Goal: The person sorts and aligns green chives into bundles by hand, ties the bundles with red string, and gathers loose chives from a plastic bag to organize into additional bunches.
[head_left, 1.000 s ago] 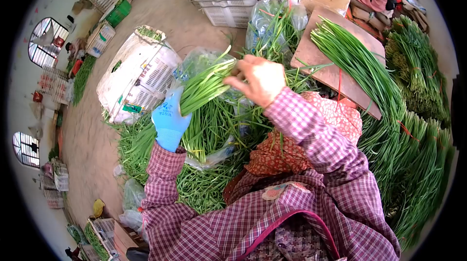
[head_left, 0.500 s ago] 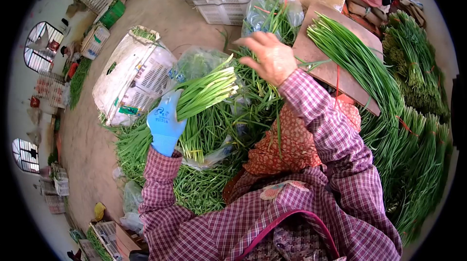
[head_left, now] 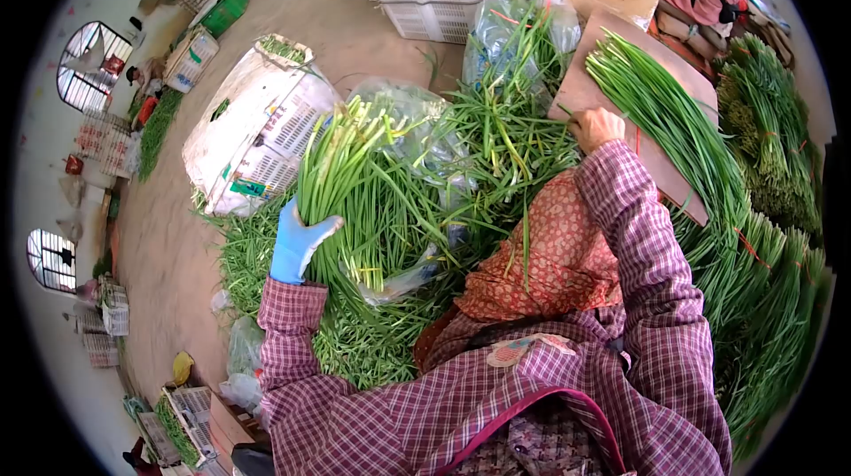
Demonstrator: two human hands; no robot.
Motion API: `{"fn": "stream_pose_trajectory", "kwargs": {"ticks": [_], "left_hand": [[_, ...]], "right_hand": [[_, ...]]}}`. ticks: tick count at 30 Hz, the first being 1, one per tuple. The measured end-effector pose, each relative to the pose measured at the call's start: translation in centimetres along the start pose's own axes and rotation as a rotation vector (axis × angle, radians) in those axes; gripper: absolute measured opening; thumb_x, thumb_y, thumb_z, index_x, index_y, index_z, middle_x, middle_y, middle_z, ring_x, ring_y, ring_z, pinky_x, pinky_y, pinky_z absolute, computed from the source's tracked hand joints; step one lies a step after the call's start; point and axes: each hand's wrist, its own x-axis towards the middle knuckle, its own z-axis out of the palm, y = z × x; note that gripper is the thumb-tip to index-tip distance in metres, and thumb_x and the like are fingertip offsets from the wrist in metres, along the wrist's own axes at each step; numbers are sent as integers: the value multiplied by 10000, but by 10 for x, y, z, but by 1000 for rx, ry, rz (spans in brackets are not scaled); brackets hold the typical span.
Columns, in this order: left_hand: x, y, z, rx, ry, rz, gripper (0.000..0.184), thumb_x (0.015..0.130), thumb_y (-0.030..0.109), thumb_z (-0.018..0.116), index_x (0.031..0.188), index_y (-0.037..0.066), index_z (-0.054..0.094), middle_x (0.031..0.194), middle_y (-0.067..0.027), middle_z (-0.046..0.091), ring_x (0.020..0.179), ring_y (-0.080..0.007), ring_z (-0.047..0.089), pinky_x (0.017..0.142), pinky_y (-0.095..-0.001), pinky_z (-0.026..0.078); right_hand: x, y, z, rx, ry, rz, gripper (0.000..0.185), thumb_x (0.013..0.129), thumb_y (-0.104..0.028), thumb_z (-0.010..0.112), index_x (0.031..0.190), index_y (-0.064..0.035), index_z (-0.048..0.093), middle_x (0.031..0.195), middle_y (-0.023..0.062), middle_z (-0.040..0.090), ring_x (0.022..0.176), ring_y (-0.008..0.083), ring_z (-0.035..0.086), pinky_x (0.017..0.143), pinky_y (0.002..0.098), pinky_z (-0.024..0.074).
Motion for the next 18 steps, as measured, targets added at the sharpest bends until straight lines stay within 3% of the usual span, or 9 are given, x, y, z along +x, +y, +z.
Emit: {"fn": "stream_pose_trajectory", "kwargs": {"ticks": [3,7,9,11,12,13,15,16,18], "left_hand": [[-5,8,5,-102,-48,-104,511,753,7,712,1227,-12,525,967,-67,651,821,-144,637,731,-264,542],[-6,16,27,-252,-2,-68,461,736,66,726,1156,-16,555,931,-72,660,787,-138,632,744,-281,523],[-5,18,33,-207,-41,-61,453,744,72,714,1155,-24,550,933,-76,661,797,-141,634,755,-277,519],[-6,23,38,-194,-67,-82,446,749,76,707,1153,-28,549,934,-80,661,807,-143,635,763,-276,517],[-7,24,40,-203,-83,-87,437,751,78,703,1146,-31,551,934,-86,662,816,-146,637,769,-279,518],[-7,23,41,-213,-99,-91,429,753,81,699,1140,-35,553,935,-92,663,825,-148,639,774,-281,518],[-10,21,38,-211,-70,-84,459,759,95,705,1161,-40,529,935,-97,662,824,-151,640,781,-285,520],[-13,19,35,-211,-39,-79,490,765,110,710,1182,-45,504,935,-102,661,824,-153,641,787,-289,522],[-19,21,27,-209,-28,-69,571,772,137,727,1230,-50,443,925,-116,660,819,-159,643,789,-294,530]], "right_hand": [[-20,-28,-23,75,63,-33,373,863,-477,597,1095,-194,669,843,75,693,767,197,671,693,349,543],[-44,-105,-73,721,146,-453,586,837,-515,624,1174,-37,593,998,143,692,867,283,675,821,370,534],[-61,-144,-79,904,21,-536,682,829,-521,637,1206,40,539,1027,177,681,896,324,668,834,378,525],[-64,-169,-76,1050,-178,-513,763,825,-518,647,1261,83,470,1003,179,684,840,302,678,792,373,538],[-65,-174,-80,1218,-386,-400,687,840,-501,631,1239,49,523,976,129,699,663,204,662,685,334,553],[-63,-173,-78,1218,-385,-399,687,840,-501,631,1239,49,523,976,129,699,663,204,662,685,334,553],[-58,-170,-76,1445,-588,-385,406,894,-349,617,1124,-16,639,911,96,700,533,111,580,558,269,527],[-60,-163,-75,1397,-504,-350,238,927,-248,577,1008,-64,705,855,69,693,484,72,511,490,234,489],[-54,-137,-66,1379,-395,-355,229,919,-252,584,992,-79,714,784,51,685,481,78,519,481,247,480]]}}
